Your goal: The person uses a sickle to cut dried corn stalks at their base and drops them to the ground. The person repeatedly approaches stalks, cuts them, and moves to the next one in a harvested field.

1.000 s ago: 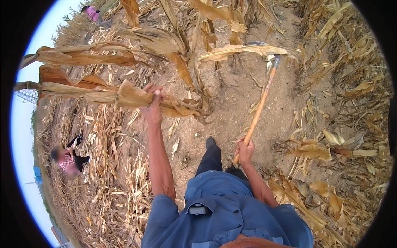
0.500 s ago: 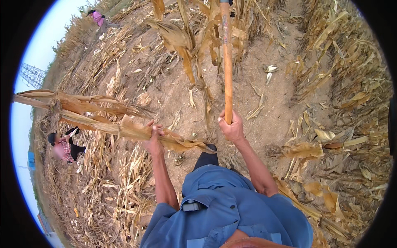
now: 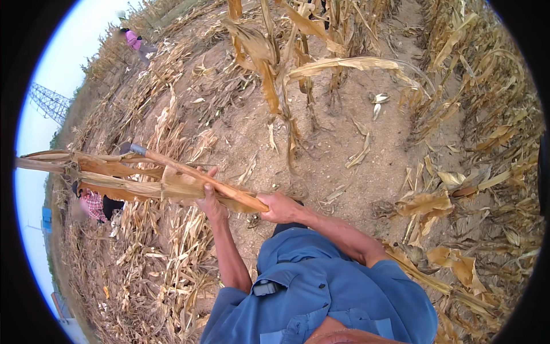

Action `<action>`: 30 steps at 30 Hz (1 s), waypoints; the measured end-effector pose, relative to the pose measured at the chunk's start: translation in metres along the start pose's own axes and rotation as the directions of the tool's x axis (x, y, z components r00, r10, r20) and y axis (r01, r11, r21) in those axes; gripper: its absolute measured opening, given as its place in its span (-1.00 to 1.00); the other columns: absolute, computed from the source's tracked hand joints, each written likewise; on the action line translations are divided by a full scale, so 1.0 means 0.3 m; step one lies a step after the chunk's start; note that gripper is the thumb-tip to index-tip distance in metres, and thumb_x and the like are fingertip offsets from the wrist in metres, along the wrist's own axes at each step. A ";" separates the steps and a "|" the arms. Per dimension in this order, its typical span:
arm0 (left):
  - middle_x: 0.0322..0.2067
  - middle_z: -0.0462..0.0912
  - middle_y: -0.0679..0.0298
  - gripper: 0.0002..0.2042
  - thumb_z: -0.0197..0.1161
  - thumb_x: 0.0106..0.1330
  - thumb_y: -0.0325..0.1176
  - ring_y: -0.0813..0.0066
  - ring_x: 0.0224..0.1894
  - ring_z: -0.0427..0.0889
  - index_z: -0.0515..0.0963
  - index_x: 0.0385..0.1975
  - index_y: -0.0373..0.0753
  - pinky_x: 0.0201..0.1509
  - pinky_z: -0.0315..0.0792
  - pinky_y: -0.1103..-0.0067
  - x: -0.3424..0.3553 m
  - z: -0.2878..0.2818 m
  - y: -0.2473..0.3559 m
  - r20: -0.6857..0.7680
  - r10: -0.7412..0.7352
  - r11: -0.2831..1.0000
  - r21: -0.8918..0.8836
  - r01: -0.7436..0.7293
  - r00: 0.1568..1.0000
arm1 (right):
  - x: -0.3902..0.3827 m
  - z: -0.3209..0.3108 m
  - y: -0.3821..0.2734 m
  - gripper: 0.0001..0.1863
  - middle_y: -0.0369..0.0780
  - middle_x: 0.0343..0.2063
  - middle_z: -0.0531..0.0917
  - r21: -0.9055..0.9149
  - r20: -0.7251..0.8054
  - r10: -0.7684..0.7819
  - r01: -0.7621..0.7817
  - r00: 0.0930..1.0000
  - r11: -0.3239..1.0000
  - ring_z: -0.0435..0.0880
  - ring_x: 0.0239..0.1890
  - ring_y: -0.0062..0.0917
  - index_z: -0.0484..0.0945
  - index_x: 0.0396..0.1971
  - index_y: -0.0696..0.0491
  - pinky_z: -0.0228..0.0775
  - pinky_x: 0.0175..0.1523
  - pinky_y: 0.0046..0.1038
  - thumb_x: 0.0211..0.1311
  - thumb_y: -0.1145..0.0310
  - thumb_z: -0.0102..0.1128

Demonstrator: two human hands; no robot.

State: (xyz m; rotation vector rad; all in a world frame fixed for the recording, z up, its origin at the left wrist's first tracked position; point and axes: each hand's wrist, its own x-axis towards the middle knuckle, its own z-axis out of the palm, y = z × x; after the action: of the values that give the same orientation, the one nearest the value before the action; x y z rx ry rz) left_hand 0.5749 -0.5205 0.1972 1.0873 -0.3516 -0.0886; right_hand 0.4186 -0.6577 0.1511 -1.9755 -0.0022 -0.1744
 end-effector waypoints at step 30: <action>-0.26 0.58 0.23 -0.67 0.34 0.18 -0.60 0.46 -0.18 0.59 0.43 -0.08 -0.28 0.08 0.48 0.49 -0.096 -0.181 -0.144 -0.267 -0.200 0.962 0.131 0.241 0.943 | 1.093 -0.873 -0.126 -0.64 -0.14 -0.32 0.59 0.606 -0.518 0.276 0.575 0.810 -0.550 0.63 -0.20 -0.34 0.44 -0.18 0.19 0.61 -0.15 -0.36 0.10 0.33 0.34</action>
State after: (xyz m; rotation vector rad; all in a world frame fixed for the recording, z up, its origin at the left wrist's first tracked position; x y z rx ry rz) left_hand 0.5696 -0.4876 0.1300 1.2812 -0.0058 -0.1226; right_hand 0.7079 -0.9075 0.3281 0.3116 -0.1688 -0.6890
